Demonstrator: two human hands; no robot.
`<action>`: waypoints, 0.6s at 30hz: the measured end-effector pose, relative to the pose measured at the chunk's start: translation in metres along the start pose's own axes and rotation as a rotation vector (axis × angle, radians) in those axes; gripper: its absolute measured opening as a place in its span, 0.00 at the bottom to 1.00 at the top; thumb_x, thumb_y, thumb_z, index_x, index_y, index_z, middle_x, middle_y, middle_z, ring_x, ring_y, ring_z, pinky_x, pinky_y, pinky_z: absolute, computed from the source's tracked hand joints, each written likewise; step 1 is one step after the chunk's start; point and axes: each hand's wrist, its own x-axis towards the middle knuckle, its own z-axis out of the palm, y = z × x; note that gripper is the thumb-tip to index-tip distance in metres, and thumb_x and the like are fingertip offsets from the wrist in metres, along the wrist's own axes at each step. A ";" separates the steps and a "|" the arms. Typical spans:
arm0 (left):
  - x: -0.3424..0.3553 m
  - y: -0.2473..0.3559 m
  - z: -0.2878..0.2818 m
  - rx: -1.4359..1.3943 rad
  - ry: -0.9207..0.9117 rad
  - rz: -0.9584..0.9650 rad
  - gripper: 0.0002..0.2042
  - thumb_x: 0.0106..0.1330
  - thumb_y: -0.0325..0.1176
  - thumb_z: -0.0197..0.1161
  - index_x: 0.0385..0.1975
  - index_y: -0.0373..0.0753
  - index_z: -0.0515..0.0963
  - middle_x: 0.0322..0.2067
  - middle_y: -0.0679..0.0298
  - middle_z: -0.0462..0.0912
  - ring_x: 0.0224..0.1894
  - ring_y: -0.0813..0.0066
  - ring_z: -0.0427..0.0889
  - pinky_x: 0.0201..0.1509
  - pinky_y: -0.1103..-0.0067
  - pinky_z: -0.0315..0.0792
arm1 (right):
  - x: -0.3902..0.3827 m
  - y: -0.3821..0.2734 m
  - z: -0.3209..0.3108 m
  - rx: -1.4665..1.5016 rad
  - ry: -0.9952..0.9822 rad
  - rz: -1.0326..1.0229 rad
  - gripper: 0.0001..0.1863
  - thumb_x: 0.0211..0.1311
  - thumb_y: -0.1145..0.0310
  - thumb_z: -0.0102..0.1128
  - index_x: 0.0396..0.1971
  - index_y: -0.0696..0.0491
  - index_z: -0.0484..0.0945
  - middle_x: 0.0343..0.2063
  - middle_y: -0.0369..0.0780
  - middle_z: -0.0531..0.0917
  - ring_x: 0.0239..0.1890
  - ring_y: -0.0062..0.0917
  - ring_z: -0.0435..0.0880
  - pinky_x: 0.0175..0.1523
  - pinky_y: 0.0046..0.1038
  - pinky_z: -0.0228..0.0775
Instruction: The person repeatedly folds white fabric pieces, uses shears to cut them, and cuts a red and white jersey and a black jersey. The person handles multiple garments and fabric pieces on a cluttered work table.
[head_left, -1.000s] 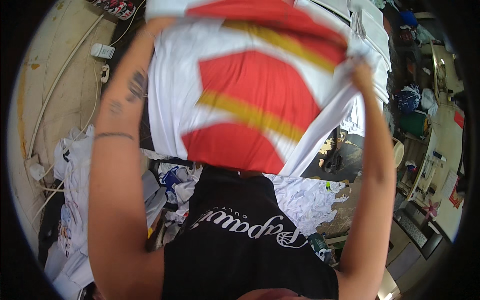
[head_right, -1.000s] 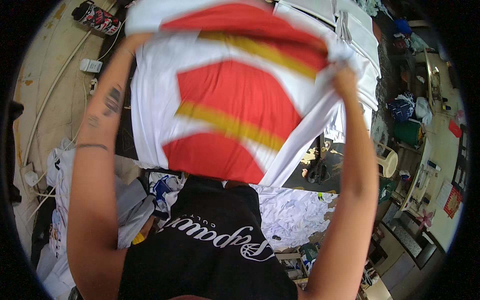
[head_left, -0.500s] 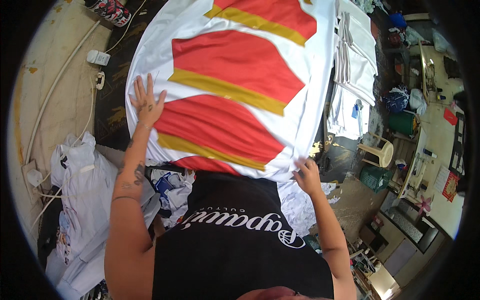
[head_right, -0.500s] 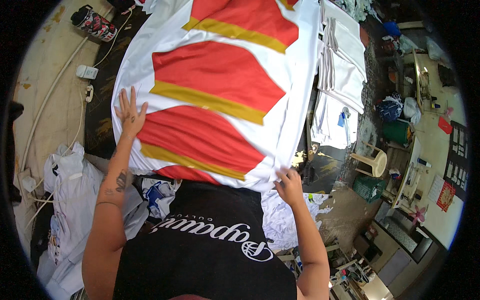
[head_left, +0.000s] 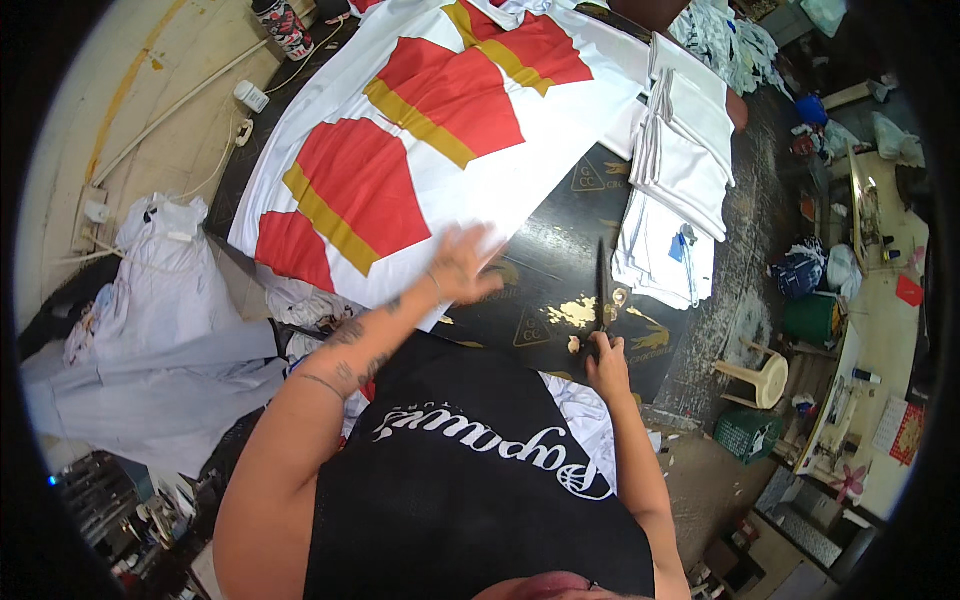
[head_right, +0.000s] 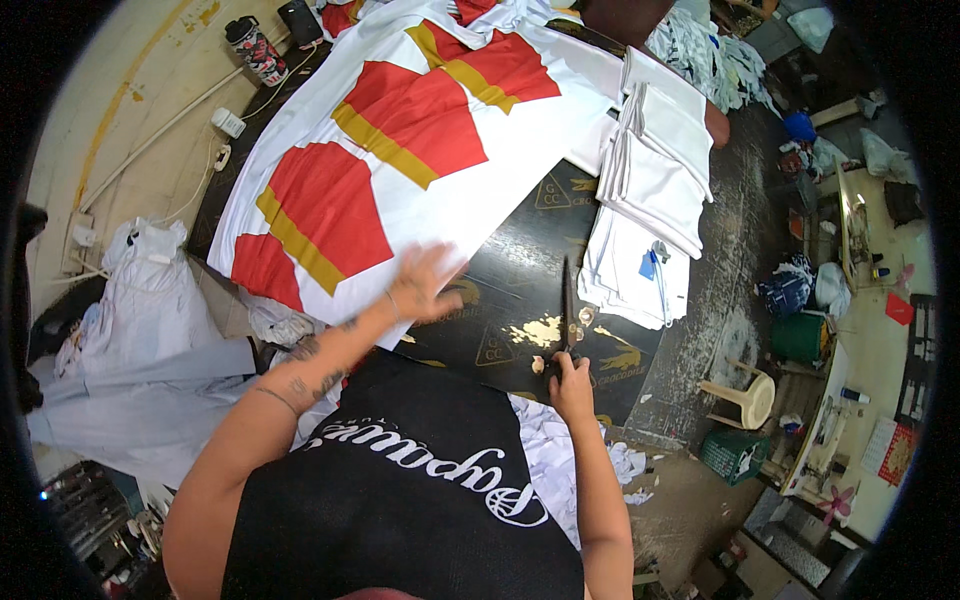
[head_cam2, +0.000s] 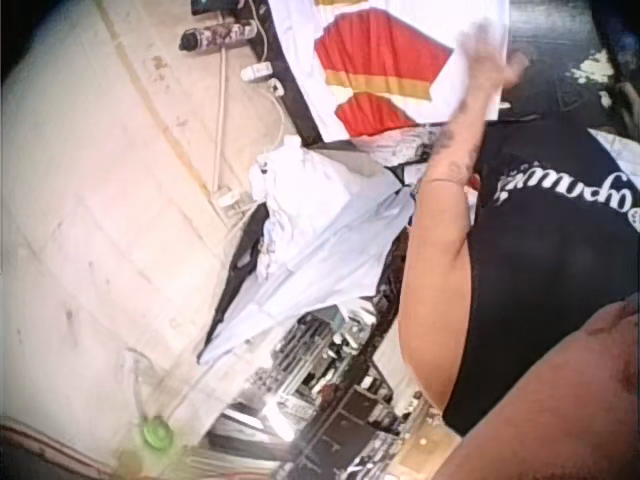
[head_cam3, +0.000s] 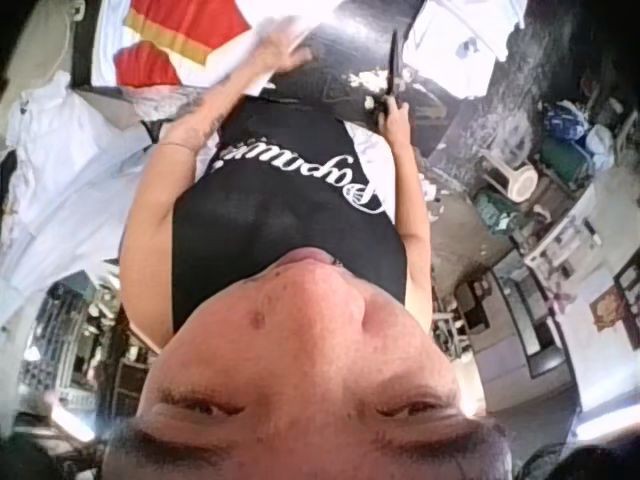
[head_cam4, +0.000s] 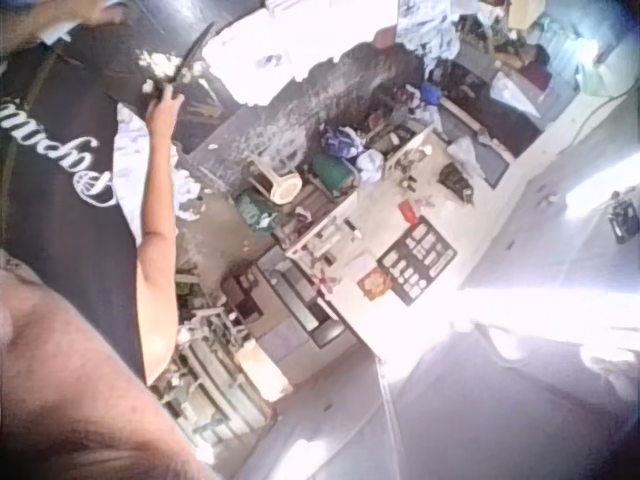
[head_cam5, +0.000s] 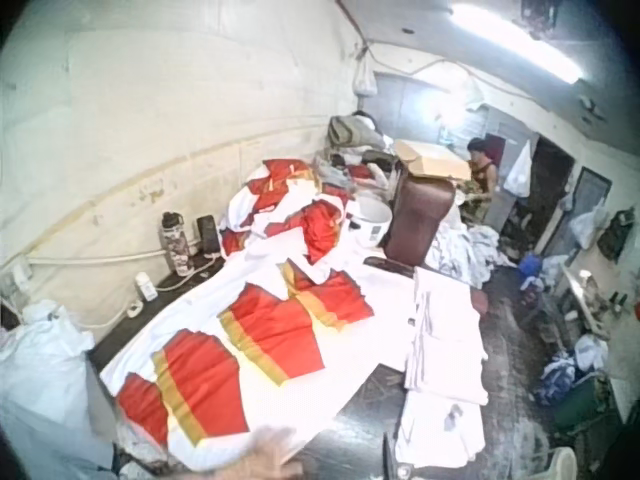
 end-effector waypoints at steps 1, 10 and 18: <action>-0.013 0.029 0.016 -0.010 0.075 -0.006 0.33 0.67 0.50 0.63 0.71 0.47 0.69 0.70 0.54 0.68 0.75 0.52 0.60 0.75 0.48 0.51 | -0.004 0.009 -0.004 0.085 -0.010 -0.094 0.32 0.58 0.78 0.65 0.64 0.45 0.71 0.46 0.51 0.73 0.44 0.45 0.82 0.48 0.38 0.79; -0.071 0.083 0.022 -0.158 0.423 -0.200 0.13 0.57 0.25 0.70 0.43 0.41 0.86 0.37 0.66 0.81 0.43 0.66 0.79 0.51 0.67 0.67 | -0.004 0.029 -0.092 0.856 -0.938 0.239 0.40 0.57 0.38 0.74 0.56 0.56 0.74 0.25 0.33 0.77 0.25 0.19 0.80 0.30 0.23 0.71; -0.079 0.121 0.037 -0.254 0.437 -0.186 0.16 0.53 0.23 0.70 0.43 0.41 0.86 0.36 0.68 0.81 0.40 0.67 0.79 0.50 0.69 0.68 | 0.050 -0.040 -0.037 0.556 -0.695 0.060 0.41 0.56 0.51 0.79 0.61 0.61 0.72 0.37 0.40 0.84 0.36 0.17 0.80 0.39 0.22 0.69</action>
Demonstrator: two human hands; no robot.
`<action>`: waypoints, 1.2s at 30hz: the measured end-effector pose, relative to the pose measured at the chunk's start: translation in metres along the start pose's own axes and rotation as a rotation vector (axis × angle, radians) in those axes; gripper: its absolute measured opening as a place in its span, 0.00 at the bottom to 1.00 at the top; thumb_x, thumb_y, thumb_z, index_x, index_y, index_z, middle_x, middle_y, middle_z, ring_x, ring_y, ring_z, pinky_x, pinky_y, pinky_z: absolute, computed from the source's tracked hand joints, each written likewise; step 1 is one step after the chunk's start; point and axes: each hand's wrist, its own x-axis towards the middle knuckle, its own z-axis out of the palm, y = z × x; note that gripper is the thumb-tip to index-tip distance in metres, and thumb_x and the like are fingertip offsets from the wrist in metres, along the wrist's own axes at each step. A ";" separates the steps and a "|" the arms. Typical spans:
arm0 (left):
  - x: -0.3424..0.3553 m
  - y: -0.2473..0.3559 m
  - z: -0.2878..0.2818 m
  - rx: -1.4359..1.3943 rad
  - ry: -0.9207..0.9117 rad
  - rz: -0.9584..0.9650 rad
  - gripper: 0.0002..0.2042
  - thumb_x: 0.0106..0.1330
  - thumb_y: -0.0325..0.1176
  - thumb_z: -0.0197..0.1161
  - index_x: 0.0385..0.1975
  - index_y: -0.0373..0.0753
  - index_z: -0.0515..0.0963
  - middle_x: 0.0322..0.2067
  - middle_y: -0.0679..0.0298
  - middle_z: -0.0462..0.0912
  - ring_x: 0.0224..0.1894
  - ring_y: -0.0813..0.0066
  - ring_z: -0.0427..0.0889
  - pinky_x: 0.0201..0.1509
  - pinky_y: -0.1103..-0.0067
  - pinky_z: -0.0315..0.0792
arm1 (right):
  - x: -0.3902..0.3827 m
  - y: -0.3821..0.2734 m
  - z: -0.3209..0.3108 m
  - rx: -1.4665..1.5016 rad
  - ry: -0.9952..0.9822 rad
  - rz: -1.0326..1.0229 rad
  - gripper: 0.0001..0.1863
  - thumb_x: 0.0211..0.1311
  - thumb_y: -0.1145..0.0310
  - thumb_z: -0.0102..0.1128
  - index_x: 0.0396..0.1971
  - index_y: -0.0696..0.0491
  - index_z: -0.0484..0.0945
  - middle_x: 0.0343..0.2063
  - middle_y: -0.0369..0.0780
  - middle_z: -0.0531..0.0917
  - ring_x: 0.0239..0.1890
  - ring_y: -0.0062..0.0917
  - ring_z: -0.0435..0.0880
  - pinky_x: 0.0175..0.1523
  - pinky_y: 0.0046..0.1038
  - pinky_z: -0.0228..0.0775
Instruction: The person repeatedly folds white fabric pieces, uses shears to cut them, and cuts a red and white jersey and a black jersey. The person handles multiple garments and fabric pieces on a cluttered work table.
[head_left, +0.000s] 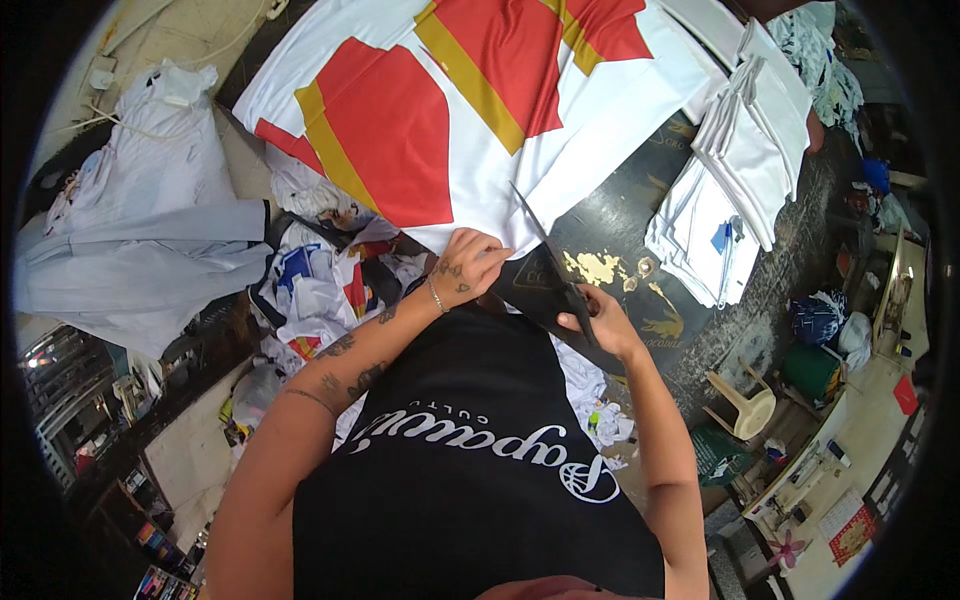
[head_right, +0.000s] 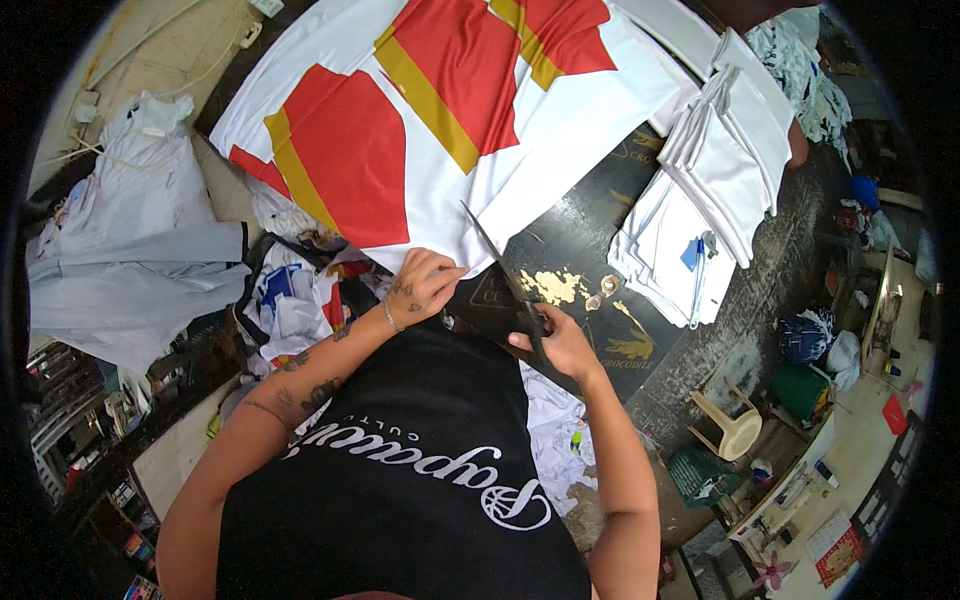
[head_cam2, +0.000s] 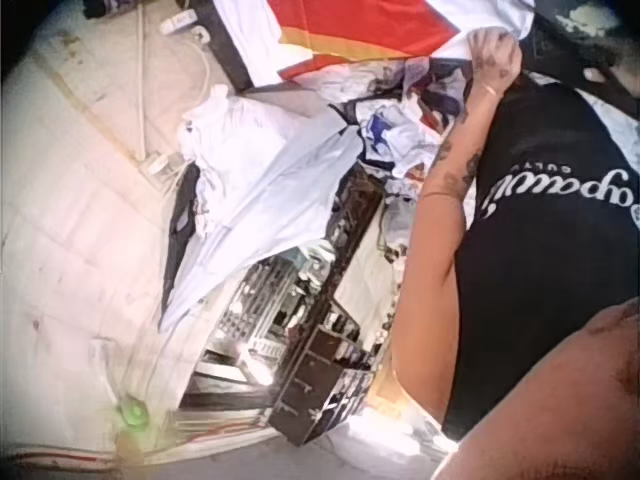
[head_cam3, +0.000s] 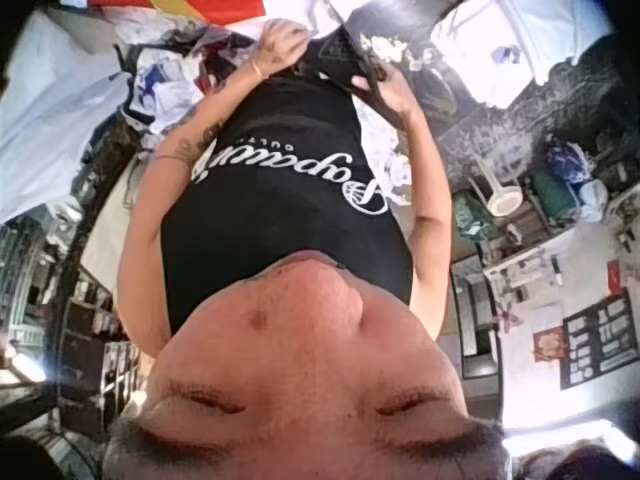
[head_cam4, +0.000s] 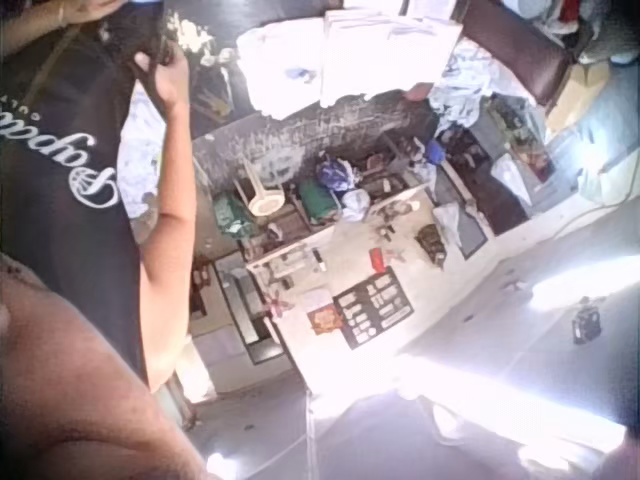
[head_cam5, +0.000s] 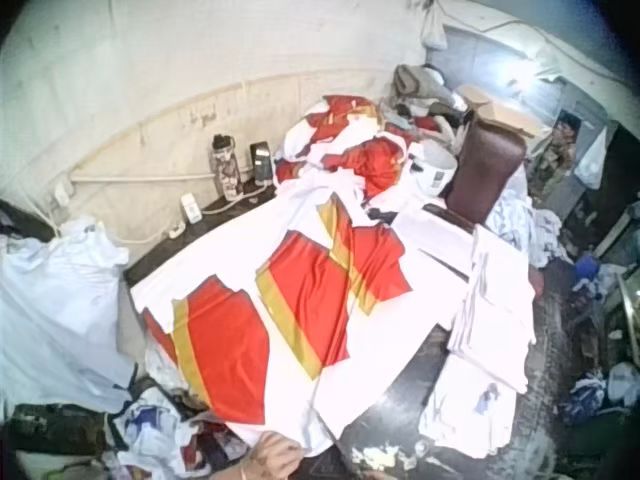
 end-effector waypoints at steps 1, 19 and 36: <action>-0.003 0.000 0.002 -0.007 0.011 -0.036 0.16 0.53 0.22 0.69 0.44 0.42 0.86 0.37 0.68 0.81 0.41 0.67 0.79 0.51 0.69 0.68 | -0.001 0.003 -0.001 -0.007 0.022 0.058 0.39 0.55 0.54 0.81 0.59 0.61 0.74 0.38 0.41 0.85 0.36 0.18 0.80 0.39 0.23 0.70; -0.012 -0.019 0.004 -0.245 -0.184 0.034 0.09 0.48 0.23 0.62 0.31 0.39 0.81 0.59 0.64 0.84 0.58 0.66 0.81 0.63 0.63 0.67 | 0.043 -0.042 0.004 -0.095 -0.033 0.140 0.41 0.52 0.49 0.81 0.59 0.62 0.76 0.32 0.39 0.83 0.33 0.20 0.80 0.37 0.24 0.70; -0.023 -0.036 0.009 -0.291 -0.227 0.138 0.12 0.47 0.28 0.64 0.34 0.40 0.83 0.54 0.66 0.86 0.55 0.70 0.81 0.64 0.63 0.68 | 0.127 -0.102 0.033 -0.115 0.040 0.104 0.35 0.51 0.53 0.84 0.51 0.63 0.80 0.19 0.33 0.79 0.19 0.14 0.74 0.25 0.21 0.64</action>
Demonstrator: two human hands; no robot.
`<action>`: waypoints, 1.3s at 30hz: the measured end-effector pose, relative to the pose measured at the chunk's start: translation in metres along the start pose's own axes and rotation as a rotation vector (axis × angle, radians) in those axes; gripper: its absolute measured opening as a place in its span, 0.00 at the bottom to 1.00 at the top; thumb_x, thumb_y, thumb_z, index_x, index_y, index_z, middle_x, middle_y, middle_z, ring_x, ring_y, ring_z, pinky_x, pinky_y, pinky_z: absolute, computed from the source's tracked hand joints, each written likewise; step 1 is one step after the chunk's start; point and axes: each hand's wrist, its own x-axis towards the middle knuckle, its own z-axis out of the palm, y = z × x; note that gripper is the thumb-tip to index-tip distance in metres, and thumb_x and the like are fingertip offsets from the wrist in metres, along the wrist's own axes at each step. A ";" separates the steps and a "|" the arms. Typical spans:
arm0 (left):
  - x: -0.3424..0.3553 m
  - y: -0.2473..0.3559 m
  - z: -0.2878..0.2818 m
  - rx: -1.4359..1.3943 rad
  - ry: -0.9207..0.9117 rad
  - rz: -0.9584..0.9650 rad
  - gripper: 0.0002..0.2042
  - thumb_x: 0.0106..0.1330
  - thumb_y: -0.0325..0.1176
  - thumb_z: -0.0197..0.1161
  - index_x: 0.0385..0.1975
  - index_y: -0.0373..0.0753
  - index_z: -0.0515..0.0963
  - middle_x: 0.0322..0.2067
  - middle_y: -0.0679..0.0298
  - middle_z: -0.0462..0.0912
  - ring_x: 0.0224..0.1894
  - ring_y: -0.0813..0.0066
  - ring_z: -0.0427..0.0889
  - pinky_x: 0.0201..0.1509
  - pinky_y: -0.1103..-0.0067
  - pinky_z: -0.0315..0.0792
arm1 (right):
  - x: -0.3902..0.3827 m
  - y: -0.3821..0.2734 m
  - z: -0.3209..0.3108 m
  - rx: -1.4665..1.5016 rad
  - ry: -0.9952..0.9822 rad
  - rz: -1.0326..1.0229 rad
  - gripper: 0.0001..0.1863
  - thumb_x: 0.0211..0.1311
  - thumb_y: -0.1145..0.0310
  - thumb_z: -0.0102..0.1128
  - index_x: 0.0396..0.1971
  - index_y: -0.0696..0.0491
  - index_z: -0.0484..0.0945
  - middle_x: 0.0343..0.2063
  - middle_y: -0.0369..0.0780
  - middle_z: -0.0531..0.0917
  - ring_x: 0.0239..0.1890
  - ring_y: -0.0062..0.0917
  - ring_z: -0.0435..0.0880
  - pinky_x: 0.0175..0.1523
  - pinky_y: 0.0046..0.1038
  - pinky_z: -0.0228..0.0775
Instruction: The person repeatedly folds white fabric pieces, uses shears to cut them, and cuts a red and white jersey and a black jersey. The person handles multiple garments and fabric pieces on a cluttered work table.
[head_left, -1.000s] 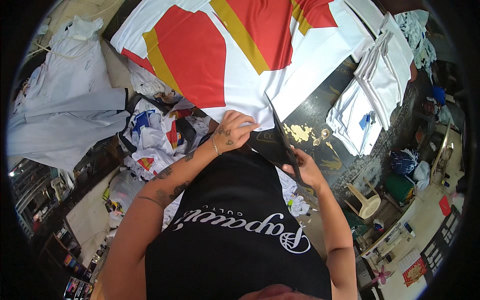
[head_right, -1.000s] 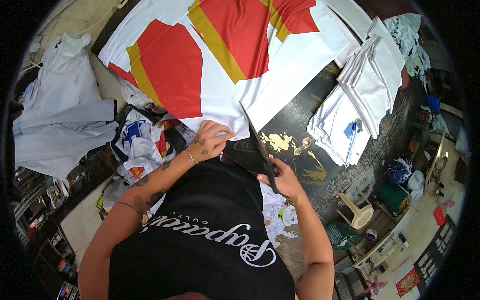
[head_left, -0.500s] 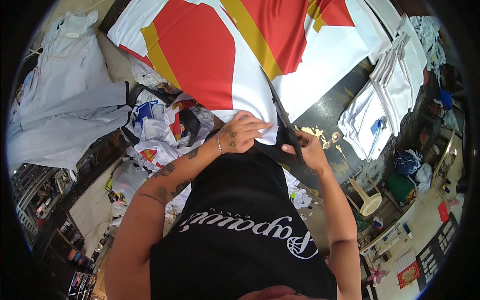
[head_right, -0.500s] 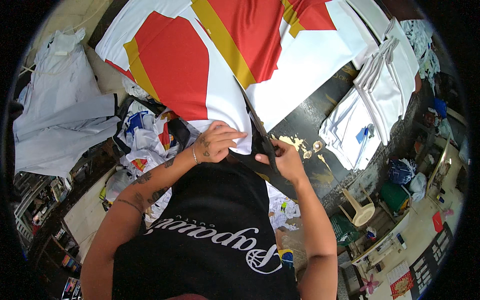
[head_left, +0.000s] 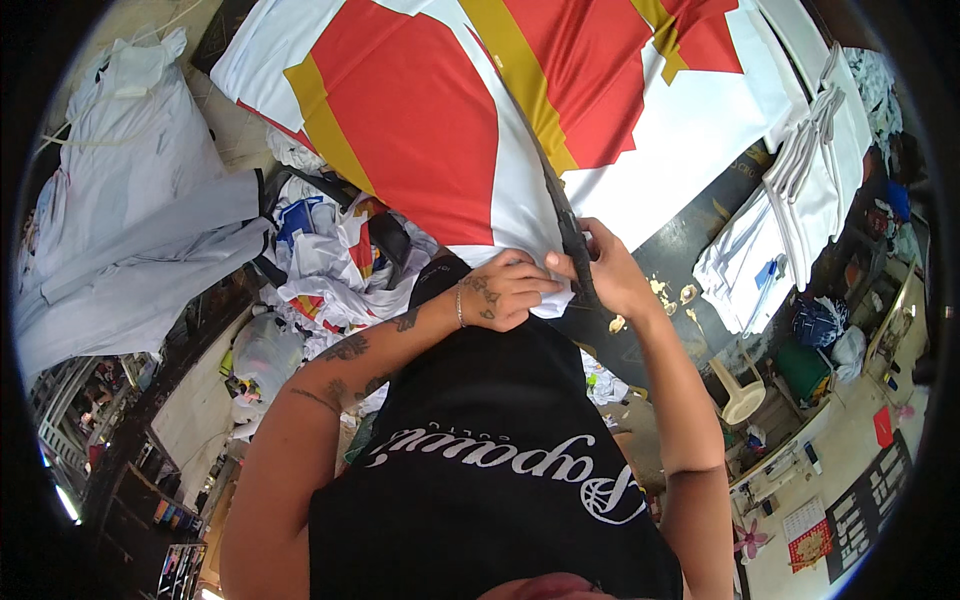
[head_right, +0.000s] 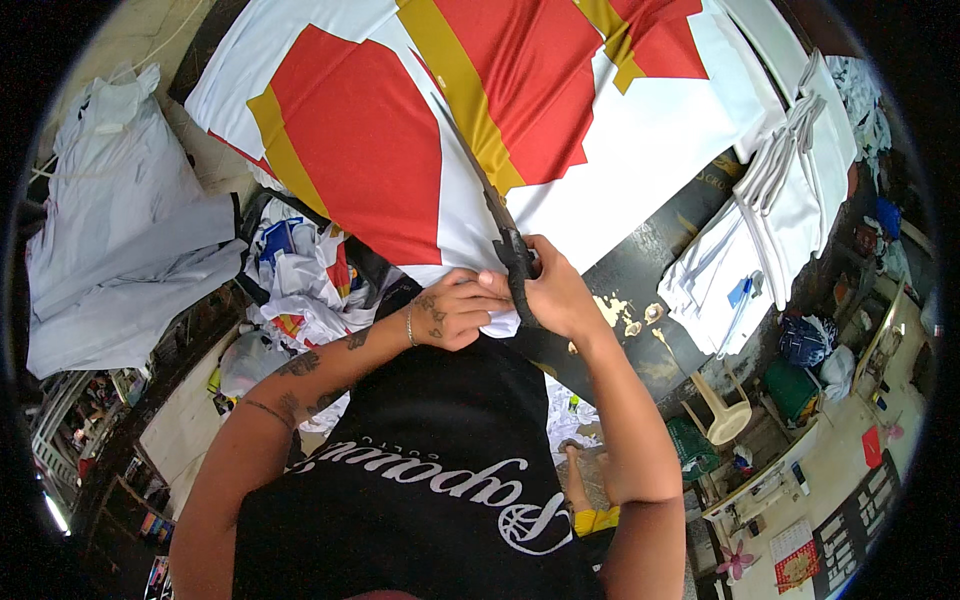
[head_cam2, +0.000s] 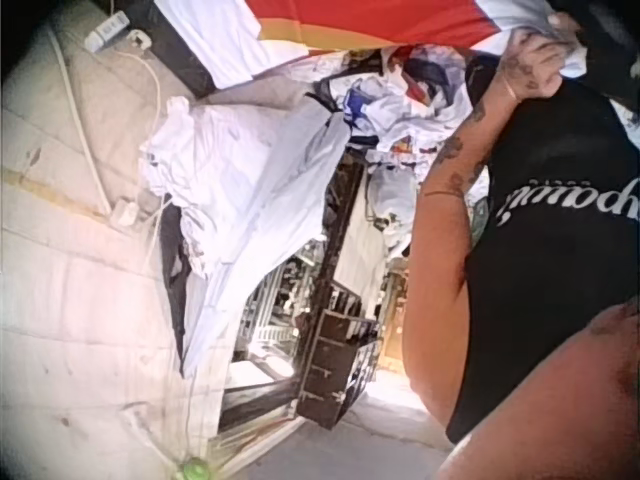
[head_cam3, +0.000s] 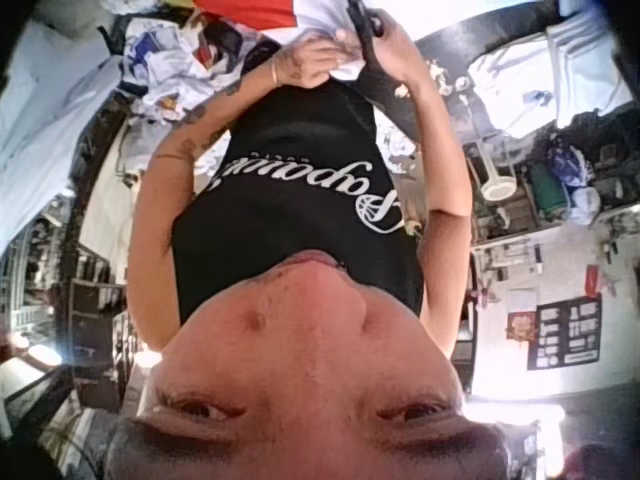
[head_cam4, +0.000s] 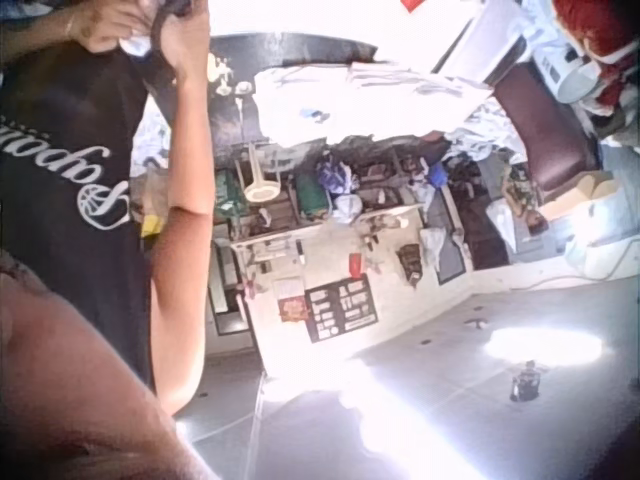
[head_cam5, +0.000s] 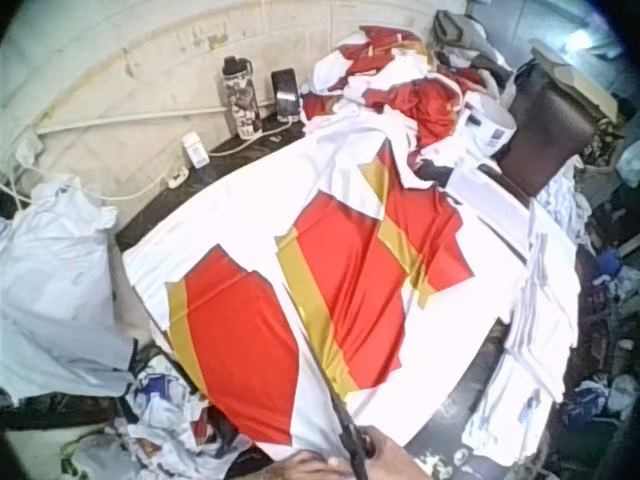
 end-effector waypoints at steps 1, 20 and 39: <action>-0.002 -0.002 0.001 -0.010 0.005 0.000 0.13 0.47 0.28 0.64 0.35 0.39 0.84 0.54 0.66 0.86 0.55 0.70 0.81 0.64 0.64 0.68 | 0.001 -0.006 0.000 0.027 -0.010 0.032 0.35 0.51 0.53 0.84 0.51 0.63 0.80 0.19 0.33 0.79 0.19 0.14 0.74 0.25 0.21 0.64; 0.009 -0.076 -0.154 0.434 -0.087 -0.291 0.30 0.59 0.42 0.63 0.66 0.52 0.75 0.72 0.59 0.67 0.73 0.55 0.63 0.75 0.49 0.50 | 0.017 -0.065 -0.006 -0.096 -0.193 0.078 0.48 0.50 0.46 0.83 0.64 0.60 0.72 0.41 0.40 0.83 0.44 0.24 0.80 0.51 0.29 0.72; -0.003 -0.092 -0.147 0.302 -0.064 -0.148 0.25 0.55 0.41 0.63 0.56 0.46 0.81 0.64 0.65 0.77 0.66 0.65 0.72 0.71 0.59 0.61 | 0.096 -0.145 0.039 0.072 -0.116 0.048 0.34 0.53 0.60 0.83 0.54 0.63 0.78 0.37 0.39 0.85 0.40 0.18 0.80 0.45 0.24 0.72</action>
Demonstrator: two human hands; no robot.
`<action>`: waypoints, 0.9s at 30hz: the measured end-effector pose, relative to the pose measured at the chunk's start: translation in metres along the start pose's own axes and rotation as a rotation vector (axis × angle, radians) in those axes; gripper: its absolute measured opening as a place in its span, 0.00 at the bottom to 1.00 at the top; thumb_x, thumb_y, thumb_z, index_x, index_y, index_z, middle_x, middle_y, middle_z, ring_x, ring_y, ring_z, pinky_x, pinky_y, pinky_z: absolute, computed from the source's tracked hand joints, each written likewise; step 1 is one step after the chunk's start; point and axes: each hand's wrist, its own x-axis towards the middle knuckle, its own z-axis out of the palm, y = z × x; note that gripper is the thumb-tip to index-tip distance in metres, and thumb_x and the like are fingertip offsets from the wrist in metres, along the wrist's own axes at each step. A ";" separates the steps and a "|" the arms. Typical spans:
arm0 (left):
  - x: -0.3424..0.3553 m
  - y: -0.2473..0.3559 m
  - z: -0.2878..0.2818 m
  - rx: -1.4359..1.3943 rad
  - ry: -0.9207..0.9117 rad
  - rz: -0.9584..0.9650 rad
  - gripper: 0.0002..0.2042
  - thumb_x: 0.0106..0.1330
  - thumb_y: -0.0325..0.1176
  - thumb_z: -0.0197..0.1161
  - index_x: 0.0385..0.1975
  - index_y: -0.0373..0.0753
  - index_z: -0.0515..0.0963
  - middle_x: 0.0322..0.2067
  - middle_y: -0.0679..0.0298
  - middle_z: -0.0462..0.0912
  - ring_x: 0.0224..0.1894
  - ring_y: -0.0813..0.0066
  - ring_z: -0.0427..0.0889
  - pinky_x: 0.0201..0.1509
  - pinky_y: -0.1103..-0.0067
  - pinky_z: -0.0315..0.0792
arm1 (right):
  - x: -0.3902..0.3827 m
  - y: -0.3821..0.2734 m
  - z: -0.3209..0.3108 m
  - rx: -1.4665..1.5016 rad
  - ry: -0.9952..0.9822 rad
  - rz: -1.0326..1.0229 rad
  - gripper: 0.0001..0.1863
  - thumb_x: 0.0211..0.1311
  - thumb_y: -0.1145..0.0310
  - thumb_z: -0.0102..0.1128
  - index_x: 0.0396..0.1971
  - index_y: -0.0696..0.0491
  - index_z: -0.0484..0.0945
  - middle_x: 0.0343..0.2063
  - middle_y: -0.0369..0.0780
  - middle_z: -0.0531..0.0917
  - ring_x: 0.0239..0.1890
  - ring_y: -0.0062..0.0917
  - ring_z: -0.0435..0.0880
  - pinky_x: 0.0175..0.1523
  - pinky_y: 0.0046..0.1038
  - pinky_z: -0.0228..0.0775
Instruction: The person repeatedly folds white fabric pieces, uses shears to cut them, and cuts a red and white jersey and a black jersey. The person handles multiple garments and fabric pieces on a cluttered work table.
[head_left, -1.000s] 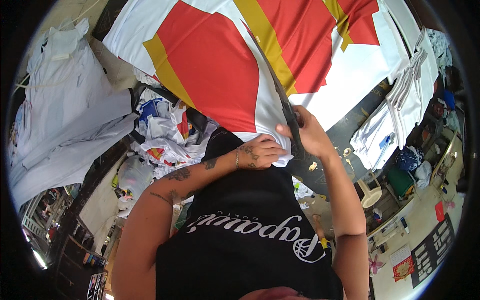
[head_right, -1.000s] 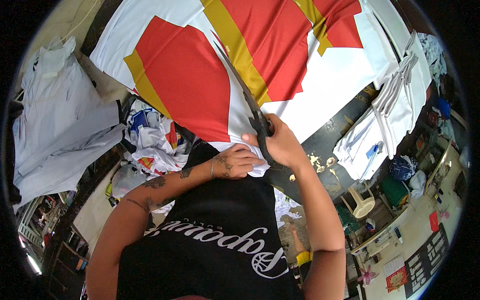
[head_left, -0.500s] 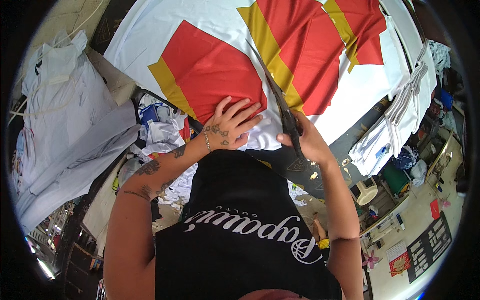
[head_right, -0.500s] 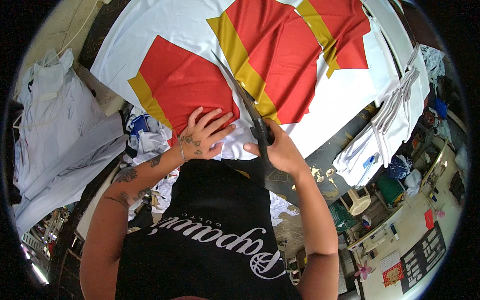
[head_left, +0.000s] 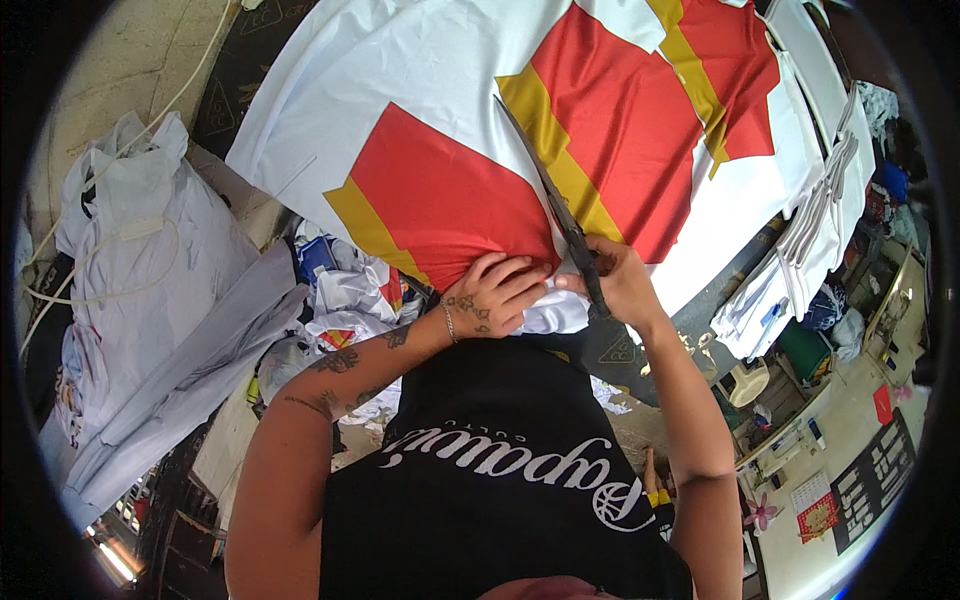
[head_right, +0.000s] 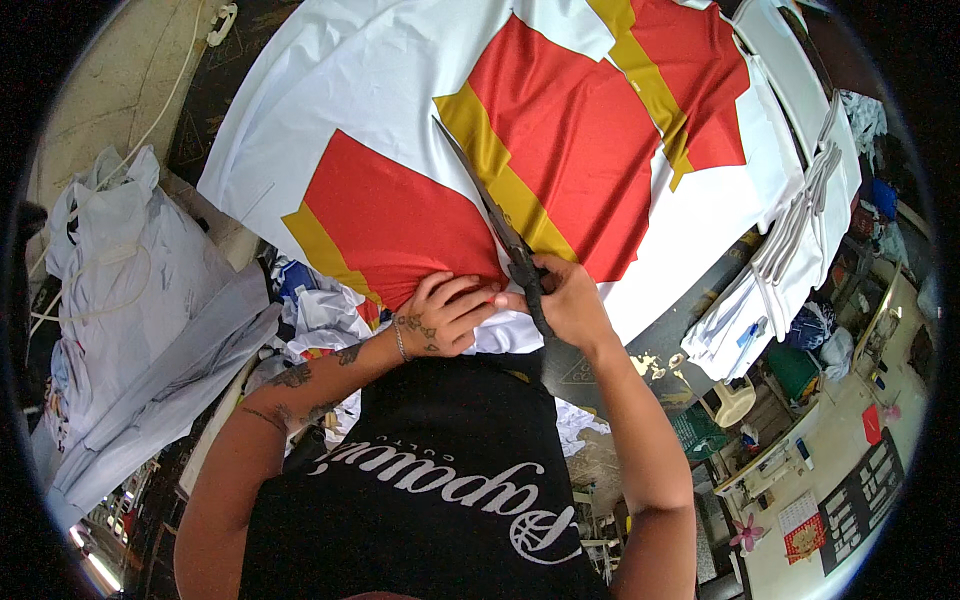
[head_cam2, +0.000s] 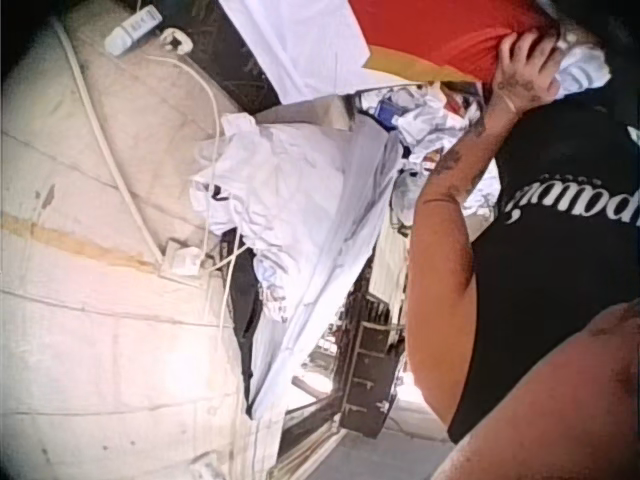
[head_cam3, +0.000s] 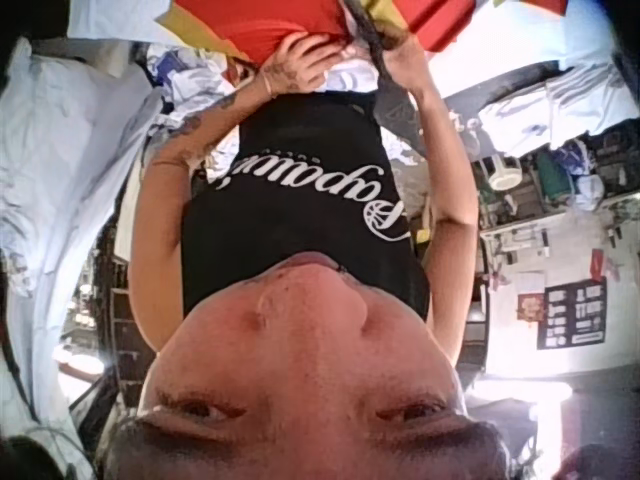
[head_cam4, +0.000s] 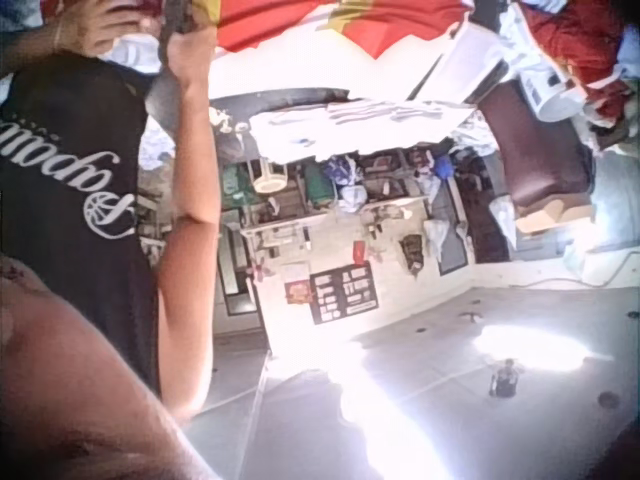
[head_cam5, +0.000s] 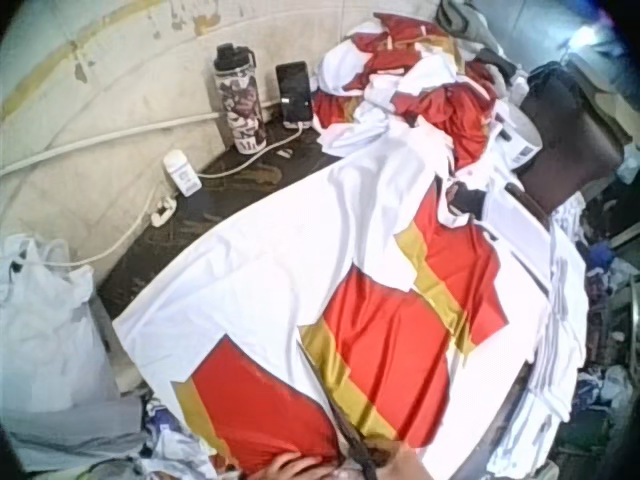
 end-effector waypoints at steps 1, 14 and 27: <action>-0.001 -0.001 0.000 0.001 -0.002 0.003 0.25 0.55 0.40 0.63 0.55 0.46 0.82 0.64 0.65 0.77 0.65 0.65 0.73 0.69 0.60 0.64 | 0.000 -0.006 0.000 0.004 -0.007 0.010 0.33 0.54 0.61 0.83 0.54 0.63 0.78 0.37 0.39 0.85 0.40 0.18 0.80 0.45 0.24 0.72; -0.010 -0.013 0.008 -0.150 -0.077 0.211 0.19 0.58 0.38 0.69 0.51 0.43 0.84 0.58 0.68 0.83 0.53 0.69 0.80 0.50 0.71 0.76 | 0.046 -0.081 -0.002 -0.196 0.064 -0.079 0.46 0.49 0.38 0.79 0.55 0.62 0.77 0.35 0.40 0.84 0.36 0.26 0.82 0.43 0.30 0.74; 0.063 0.028 0.085 -0.935 -0.814 0.303 0.13 0.61 0.29 0.61 0.45 0.37 0.82 0.46 0.56 0.86 0.52 0.57 0.83 0.60 0.68 0.74 | 0.104 -0.102 -0.001 -0.378 0.051 -0.236 0.44 0.42 0.32 0.78 0.44 0.60 0.86 0.35 0.46 0.87 0.40 0.33 0.86 0.46 0.34 0.77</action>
